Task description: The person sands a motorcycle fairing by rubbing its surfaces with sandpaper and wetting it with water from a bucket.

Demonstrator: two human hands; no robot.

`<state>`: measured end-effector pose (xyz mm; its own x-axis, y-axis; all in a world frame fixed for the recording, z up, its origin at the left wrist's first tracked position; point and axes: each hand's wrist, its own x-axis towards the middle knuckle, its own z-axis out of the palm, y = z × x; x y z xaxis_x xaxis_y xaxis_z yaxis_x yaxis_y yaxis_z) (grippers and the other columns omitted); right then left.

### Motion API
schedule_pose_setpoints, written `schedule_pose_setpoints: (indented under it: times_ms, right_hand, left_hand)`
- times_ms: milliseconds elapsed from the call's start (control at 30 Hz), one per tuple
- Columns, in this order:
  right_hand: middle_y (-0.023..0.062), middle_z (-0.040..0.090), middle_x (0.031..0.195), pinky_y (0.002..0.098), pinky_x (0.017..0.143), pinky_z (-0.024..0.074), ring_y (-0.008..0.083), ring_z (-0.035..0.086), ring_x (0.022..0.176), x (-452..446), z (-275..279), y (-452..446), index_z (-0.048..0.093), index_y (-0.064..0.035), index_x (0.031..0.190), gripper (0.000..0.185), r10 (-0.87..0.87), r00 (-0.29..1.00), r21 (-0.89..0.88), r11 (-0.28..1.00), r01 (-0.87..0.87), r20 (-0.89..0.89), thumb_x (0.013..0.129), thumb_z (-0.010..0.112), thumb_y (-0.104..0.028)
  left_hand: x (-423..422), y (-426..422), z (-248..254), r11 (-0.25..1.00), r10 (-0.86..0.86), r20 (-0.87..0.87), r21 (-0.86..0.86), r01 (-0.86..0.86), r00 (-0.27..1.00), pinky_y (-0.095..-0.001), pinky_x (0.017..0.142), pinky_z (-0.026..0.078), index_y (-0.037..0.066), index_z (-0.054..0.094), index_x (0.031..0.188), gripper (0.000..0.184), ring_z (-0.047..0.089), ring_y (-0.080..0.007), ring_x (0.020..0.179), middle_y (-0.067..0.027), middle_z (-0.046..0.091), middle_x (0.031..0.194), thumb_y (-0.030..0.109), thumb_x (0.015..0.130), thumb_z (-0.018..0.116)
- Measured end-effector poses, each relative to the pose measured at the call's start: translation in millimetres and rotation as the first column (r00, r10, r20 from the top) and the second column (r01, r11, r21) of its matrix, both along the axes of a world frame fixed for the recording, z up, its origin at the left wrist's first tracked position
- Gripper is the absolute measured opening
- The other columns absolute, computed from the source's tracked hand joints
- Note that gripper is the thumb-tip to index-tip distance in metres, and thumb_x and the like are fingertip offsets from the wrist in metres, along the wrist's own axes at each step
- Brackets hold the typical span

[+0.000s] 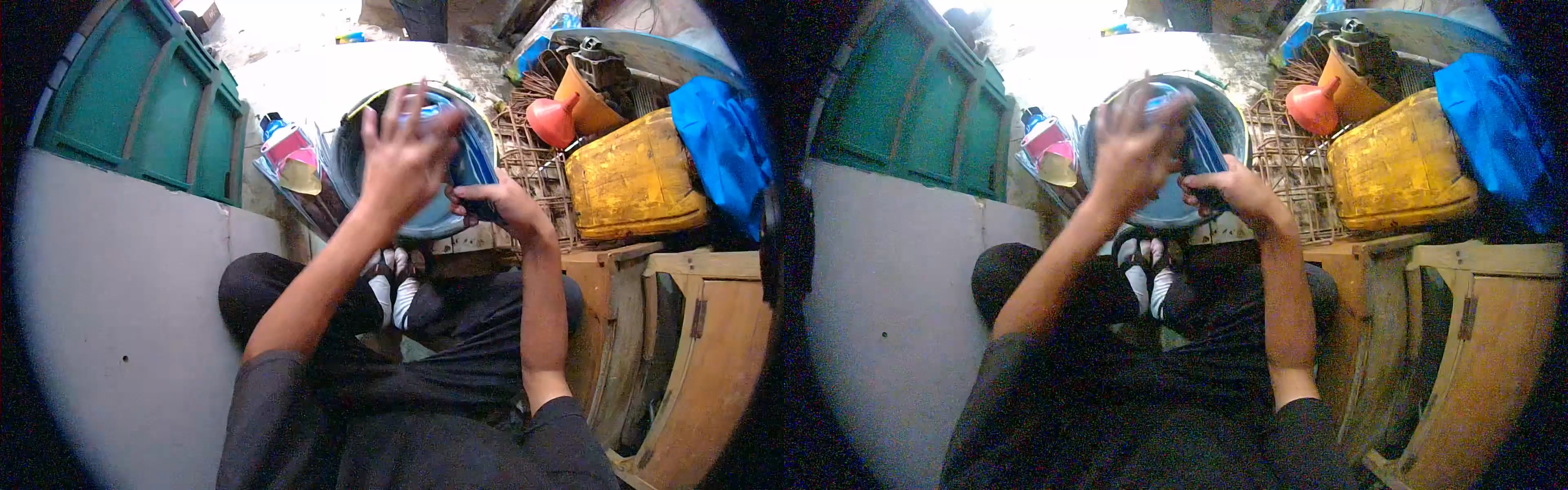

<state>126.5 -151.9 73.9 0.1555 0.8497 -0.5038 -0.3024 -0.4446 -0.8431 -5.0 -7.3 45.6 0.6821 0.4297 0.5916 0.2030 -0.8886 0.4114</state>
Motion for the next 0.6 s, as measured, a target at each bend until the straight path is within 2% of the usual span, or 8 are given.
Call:
schedule_pose_setpoints:
  times_ms: [67, 133, 200, 333, 400, 467, 533, 600]
  right_hand:
    - [0.0039, 0.065, 0.084, 0.0267, 0.058, 0.0494, 0.0138, 0.063, 0.07, 0, 1, 6, 0.063, -0.0036, 0.104, 0.025, -0.018, 0.998, 0.015, 1.0, 0.017, 0.054, 0.084, 0.07, -0.018]
    - [0.0029, 0.066, 0.078, 0.0261, 0.06, 0.0476, 0.0121, 0.061, 0.064, -2, -3, 1, 0.066, -0.0059, 0.099, 0.023, -0.072, 0.986, 0.01, 0.997, 0.071, 0.151, 0.084, 0.07, -0.022]
    - [0.0032, 0.066, 0.078, 0.026, 0.06, 0.0476, 0.0127, 0.061, 0.065, -9, 5, 1, 0.067, -0.0062, 0.1, 0.023, -0.119, 0.99, 0.053, 0.992, 0.115, 0.082, 0.084, 0.07, -0.023]
    - [0.0035, 0.067, 0.08, 0.0261, 0.062, 0.0475, 0.0131, 0.061, 0.068, -3, -6, 3, 0.067, -0.0054, 0.103, 0.026, -0.059, 0.986, -0.026, 0.998, 0.064, 0.155, 0.084, 0.07, -0.023]
    - [0.004, 0.066, 0.084, 0.0275, 0.057, 0.0498, 0.0138, 0.064, 0.071, -2, -6, 2, 0.062, -0.0047, 0.107, 0.027, -0.1, 0.985, 0.0, 0.995, 0.101, 0.142, 0.084, 0.07, -0.017]
    - [0.0037, 0.066, 0.084, 0.0276, 0.058, 0.051, 0.0143, 0.065, 0.072, -7, -2, 3, 0.063, -0.0047, 0.106, 0.027, -0.064, 0.985, -0.006, 0.998, 0.066, 0.16, 0.084, 0.07, -0.018]
    - [0.0033, 0.066, 0.084, 0.027, 0.058, 0.0505, 0.0136, 0.064, 0.071, -10, 2, 4, 0.063, -0.0046, 0.107, 0.027, -0.044, 0.986, -0.008, 0.999, 0.046, 0.159, 0.085, 0.071, -0.019]
    - [0.0035, 0.065, 0.084, 0.0268, 0.059, 0.05, 0.0136, 0.064, 0.072, -5, -4, 5, 0.063, -0.0035, 0.108, 0.028, -0.022, 0.989, -0.003, 1.0, 0.023, 0.145, 0.086, 0.07, -0.019]
  left_hand:
    - [-8, -21, 2, 0.992, -0.1, -0.055, 0.066, 0.104, 0.993, -0.067, 0.111, 0.018, 0.033, 0.059, 0.133, 0.041, 0.03, -0.0364, 0.144, -0.011, 0.028, 0.16, 0.033, 0.092, 0.062]
    - [-2, -6, 6, 0.985, 0.009, -0.032, 0.17, -0.003, 0.999, -0.0674, 0.11, 0.019, 0.032, 0.059, 0.133, 0.042, 0.031, -0.0367, 0.143, -0.0111, 0.029, 0.16, 0.034, 0.092, 0.061]
    - [4, 9, 9, 0.981, 0.187, 0.0, 0.057, -0.187, 0.982, -0.0684, 0.108, 0.022, 0.03, 0.056, 0.135, 0.044, 0.031, -0.0381, 0.143, -0.0111, 0.029, 0.159, 0.035, 0.092, 0.062]
    - [-8, -24, 1, 0.995, -0.098, -0.049, 0.015, 0.099, 0.994, -0.0689, 0.11, 0.021, 0.031, 0.057, 0.135, 0.045, 0.026, -0.0378, 0.146, -0.01, 0.026, 0.161, 0.034, 0.09, 0.064]
    - [-5, -12, 3, 0.991, -0.009, -0.031, 0.131, 0.013, 0.999, -0.0672, 0.109, 0.024, 0.03, 0.057, 0.134, 0.045, 0.027, -0.0378, 0.145, -0.0101, 0.027, 0.16, 0.034, 0.09, 0.064]
    - [4, 5, 8, 0.983, 0.175, 0.035, 0.047, -0.177, 0.984, -0.0662, 0.106, 0.028, 0.027, 0.059, 0.133, 0.043, 0.033, -0.039, 0.142, -0.0112, 0.031, 0.159, 0.032, 0.09, 0.063]
    - [2, 2, 6, 0.997, 0.082, 0.066, -0.016, -0.081, 0.994, -0.0658, 0.106, 0.028, 0.027, 0.059, 0.133, 0.043, 0.034, -0.0392, 0.141, -0.0112, 0.032, 0.158, 0.031, 0.091, 0.062]
    - [-8, -21, 1, 0.996, -0.08, 0.001, 0.042, 0.08, 0.997, -0.0653, 0.106, 0.028, 0.026, 0.06, 0.133, 0.041, 0.034, -0.0391, 0.141, -0.01, 0.032, 0.158, 0.03, 0.092, 0.061]
